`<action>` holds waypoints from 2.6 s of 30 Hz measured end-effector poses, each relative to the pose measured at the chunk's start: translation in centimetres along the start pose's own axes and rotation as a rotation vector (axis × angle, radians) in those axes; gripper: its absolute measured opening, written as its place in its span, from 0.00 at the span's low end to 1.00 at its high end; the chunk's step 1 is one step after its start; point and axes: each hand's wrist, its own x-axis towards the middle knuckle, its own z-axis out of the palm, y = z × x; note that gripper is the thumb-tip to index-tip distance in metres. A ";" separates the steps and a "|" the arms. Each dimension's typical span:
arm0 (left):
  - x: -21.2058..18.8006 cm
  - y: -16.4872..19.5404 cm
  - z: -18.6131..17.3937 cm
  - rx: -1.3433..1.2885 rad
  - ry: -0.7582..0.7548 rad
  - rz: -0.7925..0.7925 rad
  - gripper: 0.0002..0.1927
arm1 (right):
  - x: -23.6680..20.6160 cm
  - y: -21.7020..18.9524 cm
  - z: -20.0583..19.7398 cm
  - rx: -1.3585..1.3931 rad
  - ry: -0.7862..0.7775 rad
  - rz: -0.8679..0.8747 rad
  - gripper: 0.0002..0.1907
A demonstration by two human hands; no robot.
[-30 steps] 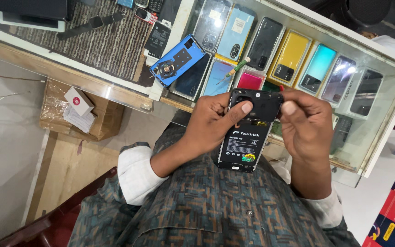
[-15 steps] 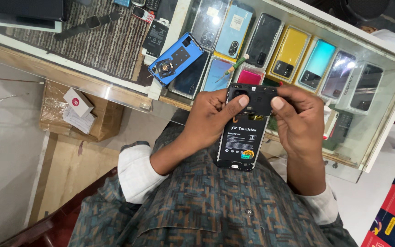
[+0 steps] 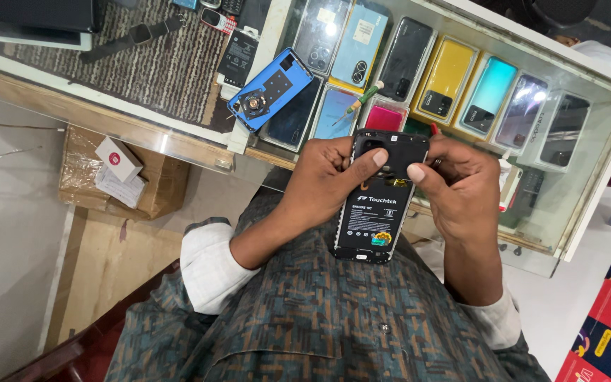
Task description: The person applies adhesive to the interior frame of a disassembled smartphone, then installs a new battery and secures internal components with a screwdriver. The work is performed at a repair bench with tools and parts visible.
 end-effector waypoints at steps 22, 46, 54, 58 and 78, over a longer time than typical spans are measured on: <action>0.1 1.9 0.4 -0.005 -0.078 -0.053 0.14 | 0.2 -1.1 2.0 -0.074 0.149 -0.207 0.06; 0.1 1.7 0.8 0.054 -0.036 0.048 0.11 | -1.1 -0.8 1.3 0.268 0.112 -0.030 0.11; 0.5 1.0 1.3 0.042 -0.041 0.029 0.10 | -1.5 -0.7 1.4 0.231 0.099 -0.098 0.07; 0.7 1.0 1.6 0.015 -0.048 0.007 0.09 | -1.6 -1.2 1.3 0.236 0.111 -0.042 0.10; 1.6 1.4 2.4 0.018 -0.085 0.016 0.09 | -0.8 -1.2 0.9 0.224 0.151 -0.104 0.04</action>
